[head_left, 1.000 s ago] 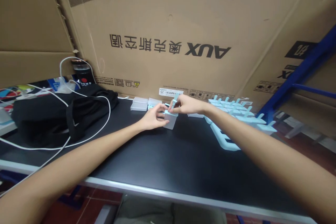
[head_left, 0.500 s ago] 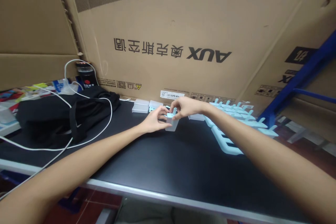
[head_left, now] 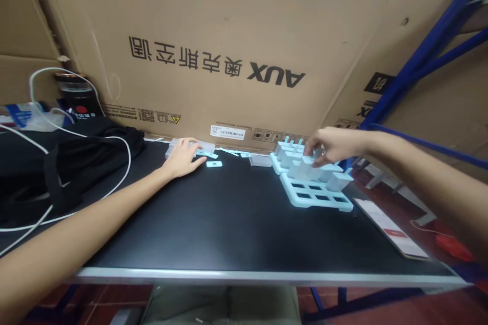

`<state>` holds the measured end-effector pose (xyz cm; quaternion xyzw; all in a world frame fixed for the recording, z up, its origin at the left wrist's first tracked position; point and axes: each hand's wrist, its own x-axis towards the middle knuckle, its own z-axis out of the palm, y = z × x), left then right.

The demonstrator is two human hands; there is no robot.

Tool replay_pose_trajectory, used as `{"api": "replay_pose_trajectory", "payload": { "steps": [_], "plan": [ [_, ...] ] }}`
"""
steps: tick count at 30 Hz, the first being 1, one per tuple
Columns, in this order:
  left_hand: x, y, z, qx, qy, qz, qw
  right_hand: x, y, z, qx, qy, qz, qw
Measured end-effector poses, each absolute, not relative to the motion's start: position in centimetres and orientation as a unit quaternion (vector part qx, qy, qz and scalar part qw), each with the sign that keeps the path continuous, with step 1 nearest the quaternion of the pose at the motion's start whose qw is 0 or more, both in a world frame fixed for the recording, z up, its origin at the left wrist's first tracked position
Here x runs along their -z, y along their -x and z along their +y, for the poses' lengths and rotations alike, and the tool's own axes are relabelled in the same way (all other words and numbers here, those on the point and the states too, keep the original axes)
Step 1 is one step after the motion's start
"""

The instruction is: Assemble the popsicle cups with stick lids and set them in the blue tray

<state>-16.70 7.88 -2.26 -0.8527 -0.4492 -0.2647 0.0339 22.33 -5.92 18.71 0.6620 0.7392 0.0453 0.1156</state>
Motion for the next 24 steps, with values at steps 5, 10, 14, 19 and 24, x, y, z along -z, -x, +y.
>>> {"api": "replay_pose_trajectory", "payload": {
  "steps": [5,10,14,19,24],
  "plan": [
    [2.8,18.9,9.5,0.278,0.764,-0.577,0.075,-16.3,-27.2,-6.4,0.024,-0.638,0.753,0.161],
    [3.1,20.9,10.9,0.238,0.709,-0.663,-0.026,-15.3,-29.2,-6.7,0.014,-0.659,0.735,0.158],
    [3.2,21.2,11.4,0.221,0.708,-0.669,-0.060,-15.3,-29.8,-6.9,0.010,-0.655,0.739,0.158],
    [3.3,21.1,11.5,0.228,0.708,-0.667,-0.052,-14.6,-29.7,-7.3,-0.010,-0.654,0.738,0.168],
    [3.4,21.0,11.6,0.271,0.700,-0.657,-0.073,-13.2,-29.2,-7.7,-0.039,-0.667,0.725,0.166]
  ]
}}
